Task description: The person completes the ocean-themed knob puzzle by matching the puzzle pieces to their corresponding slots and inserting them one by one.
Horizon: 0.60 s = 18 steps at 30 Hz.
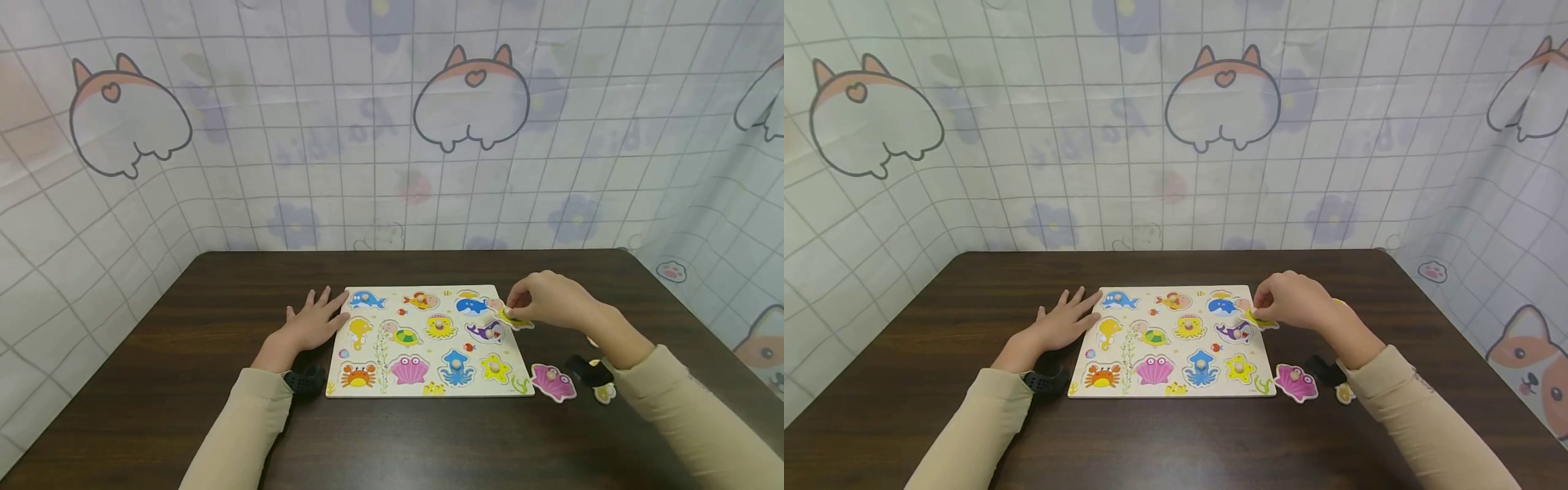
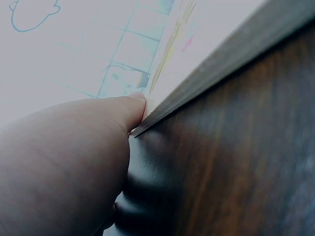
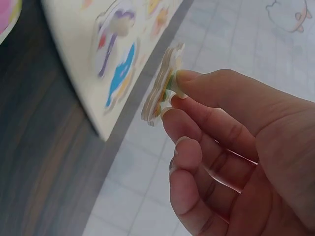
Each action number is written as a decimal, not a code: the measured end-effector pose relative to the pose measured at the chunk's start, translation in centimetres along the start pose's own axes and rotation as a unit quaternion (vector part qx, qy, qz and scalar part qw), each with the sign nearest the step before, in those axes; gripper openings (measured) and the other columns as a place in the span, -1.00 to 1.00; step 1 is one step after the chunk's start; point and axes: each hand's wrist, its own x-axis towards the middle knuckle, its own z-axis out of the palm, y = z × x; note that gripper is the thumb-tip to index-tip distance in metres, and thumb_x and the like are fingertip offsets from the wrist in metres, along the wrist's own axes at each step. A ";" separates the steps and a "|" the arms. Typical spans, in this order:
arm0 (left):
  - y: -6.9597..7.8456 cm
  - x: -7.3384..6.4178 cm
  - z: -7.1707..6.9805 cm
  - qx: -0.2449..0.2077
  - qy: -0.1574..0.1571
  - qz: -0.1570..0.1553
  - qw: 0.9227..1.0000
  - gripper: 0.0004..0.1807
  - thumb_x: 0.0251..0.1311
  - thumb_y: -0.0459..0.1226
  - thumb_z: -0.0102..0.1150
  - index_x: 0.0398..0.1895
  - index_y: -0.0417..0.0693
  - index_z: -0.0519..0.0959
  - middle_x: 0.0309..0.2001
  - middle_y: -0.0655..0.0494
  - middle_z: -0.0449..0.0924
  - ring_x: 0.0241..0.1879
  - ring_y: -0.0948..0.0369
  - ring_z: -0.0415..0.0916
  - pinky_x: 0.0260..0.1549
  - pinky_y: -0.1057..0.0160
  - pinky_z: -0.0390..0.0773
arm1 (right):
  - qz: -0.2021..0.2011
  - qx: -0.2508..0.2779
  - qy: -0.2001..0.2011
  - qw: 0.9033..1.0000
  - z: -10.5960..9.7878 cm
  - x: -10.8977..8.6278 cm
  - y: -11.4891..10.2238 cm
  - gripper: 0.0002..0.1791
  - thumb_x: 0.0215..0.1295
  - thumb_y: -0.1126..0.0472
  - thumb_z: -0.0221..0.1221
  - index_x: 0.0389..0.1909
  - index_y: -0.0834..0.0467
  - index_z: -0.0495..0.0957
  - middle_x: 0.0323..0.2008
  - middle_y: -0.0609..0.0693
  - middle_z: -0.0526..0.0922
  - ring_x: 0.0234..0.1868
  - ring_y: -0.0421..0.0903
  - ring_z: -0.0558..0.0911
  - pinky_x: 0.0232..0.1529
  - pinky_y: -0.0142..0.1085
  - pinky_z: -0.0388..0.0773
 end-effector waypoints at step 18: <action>0.0 0.2 0.1 0.002 -0.003 0.006 1.000 -0.29 0.61 0.08 -0.20 0.69 0.10 -0.02 0.63 -0.25 -0.25 0.57 -0.32 -0.41 0.30 -0.57 -0.37 | -0.023 0.013 0.001 1.000 2.1 3.6 -4.6 -0.87 0.30 0.10 0.39 -0.27 0.09 0.78 -0.38 -0.14 0.70 -0.40 -0.17 0.57 -0.41 -0.29 0.54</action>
